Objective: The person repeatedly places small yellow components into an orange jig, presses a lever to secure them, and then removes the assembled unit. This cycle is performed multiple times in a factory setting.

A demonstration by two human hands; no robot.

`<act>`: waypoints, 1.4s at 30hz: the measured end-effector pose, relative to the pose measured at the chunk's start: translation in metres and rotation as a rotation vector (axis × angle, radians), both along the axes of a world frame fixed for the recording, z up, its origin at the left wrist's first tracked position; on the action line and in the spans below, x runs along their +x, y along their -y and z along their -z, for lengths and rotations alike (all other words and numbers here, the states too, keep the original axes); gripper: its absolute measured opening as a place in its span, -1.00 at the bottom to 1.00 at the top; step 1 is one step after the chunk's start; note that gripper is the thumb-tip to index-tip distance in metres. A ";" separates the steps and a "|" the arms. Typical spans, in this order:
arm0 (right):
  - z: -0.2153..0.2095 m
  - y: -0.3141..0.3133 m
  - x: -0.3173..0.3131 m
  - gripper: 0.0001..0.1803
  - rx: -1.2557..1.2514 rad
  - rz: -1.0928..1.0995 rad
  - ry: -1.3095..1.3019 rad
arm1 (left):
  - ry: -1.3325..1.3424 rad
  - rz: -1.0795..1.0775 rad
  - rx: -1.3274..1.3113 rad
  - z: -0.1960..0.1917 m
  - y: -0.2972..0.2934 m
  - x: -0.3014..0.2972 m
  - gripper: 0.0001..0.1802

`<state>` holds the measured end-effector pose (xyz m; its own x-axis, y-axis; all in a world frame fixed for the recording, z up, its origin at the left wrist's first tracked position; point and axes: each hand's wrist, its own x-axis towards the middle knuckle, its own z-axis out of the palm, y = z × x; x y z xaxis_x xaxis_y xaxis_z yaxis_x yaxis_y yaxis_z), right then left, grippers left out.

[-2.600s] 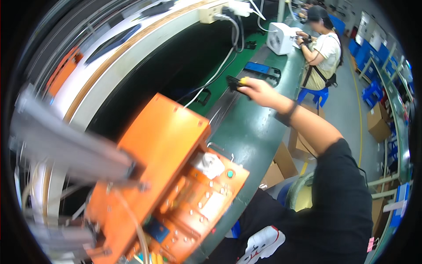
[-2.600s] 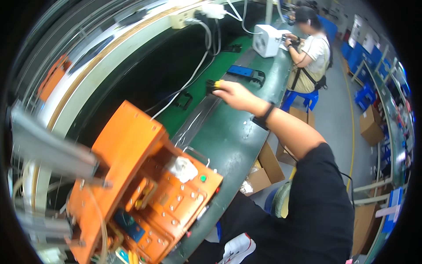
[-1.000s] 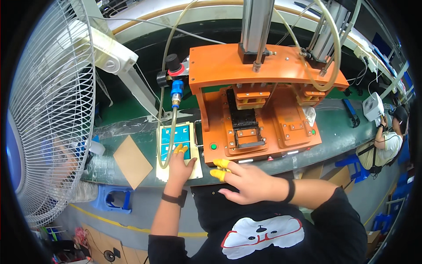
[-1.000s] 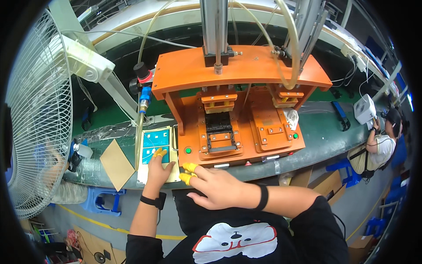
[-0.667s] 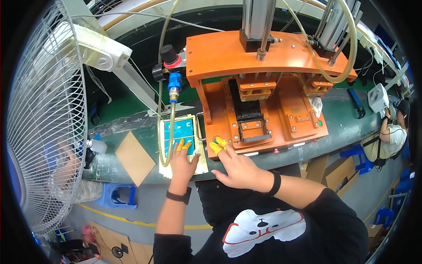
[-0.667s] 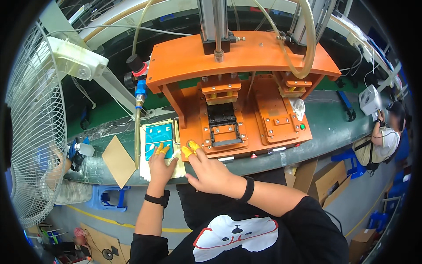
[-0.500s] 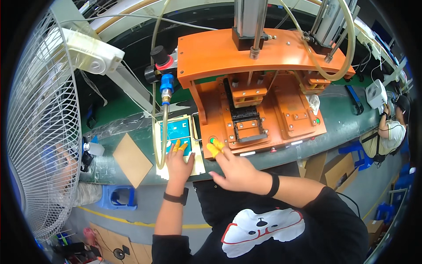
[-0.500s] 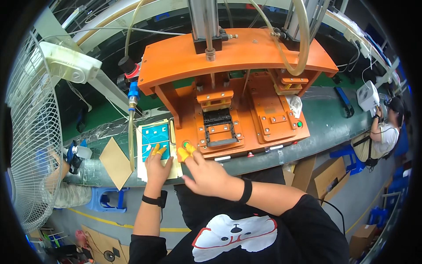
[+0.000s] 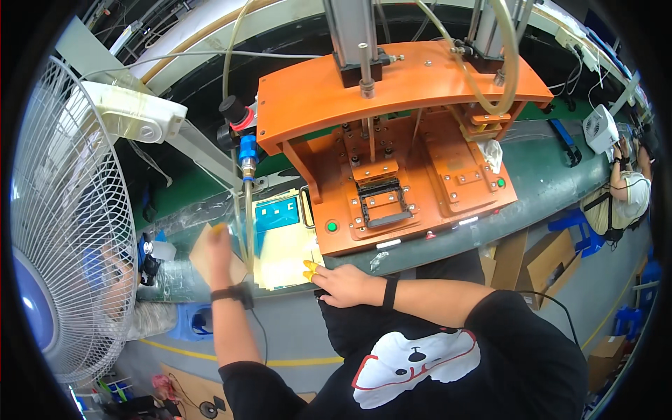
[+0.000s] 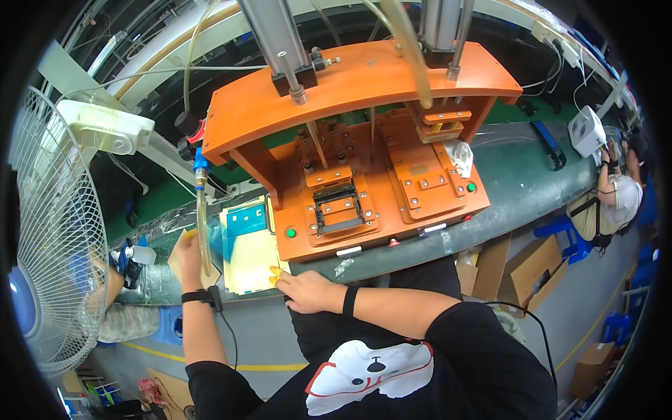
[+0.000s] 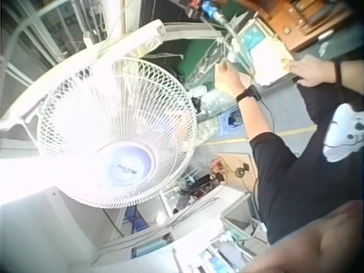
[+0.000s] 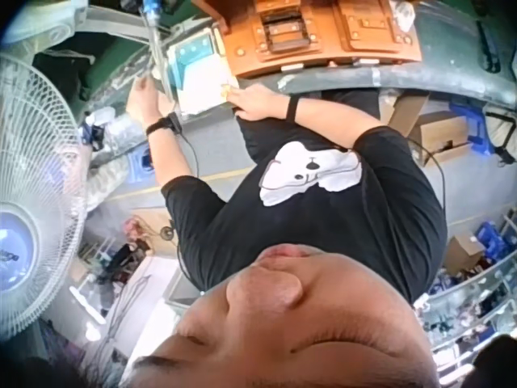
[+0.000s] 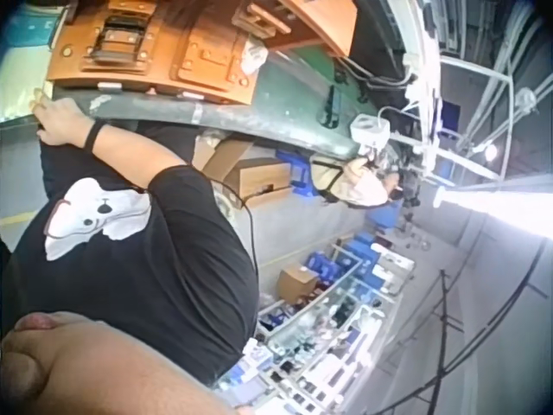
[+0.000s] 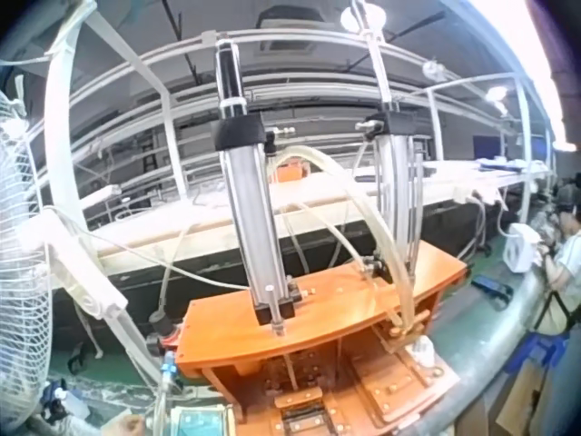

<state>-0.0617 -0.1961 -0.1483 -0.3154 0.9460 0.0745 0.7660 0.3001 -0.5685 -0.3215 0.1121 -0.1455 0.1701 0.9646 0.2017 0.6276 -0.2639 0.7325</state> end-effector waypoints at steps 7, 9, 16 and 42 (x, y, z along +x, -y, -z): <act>-0.026 0.019 0.012 -0.41 0.040 -0.043 -0.132 | 0.351 -0.255 0.015 -0.036 -0.011 -0.127 -0.68; -0.040 0.035 0.028 -0.48 0.109 -0.008 -0.277 | 0.329 -0.128 -0.074 -0.061 0.039 -0.105 -0.67; -0.147 0.090 0.116 -0.61 0.759 0.309 -0.188 | 0.343 0.488 -0.562 -0.119 0.241 -0.064 -0.63; -0.112 0.318 0.269 -0.61 0.583 0.852 -1.820 | -0.607 0.664 0.376 -0.139 0.108 0.317 -0.60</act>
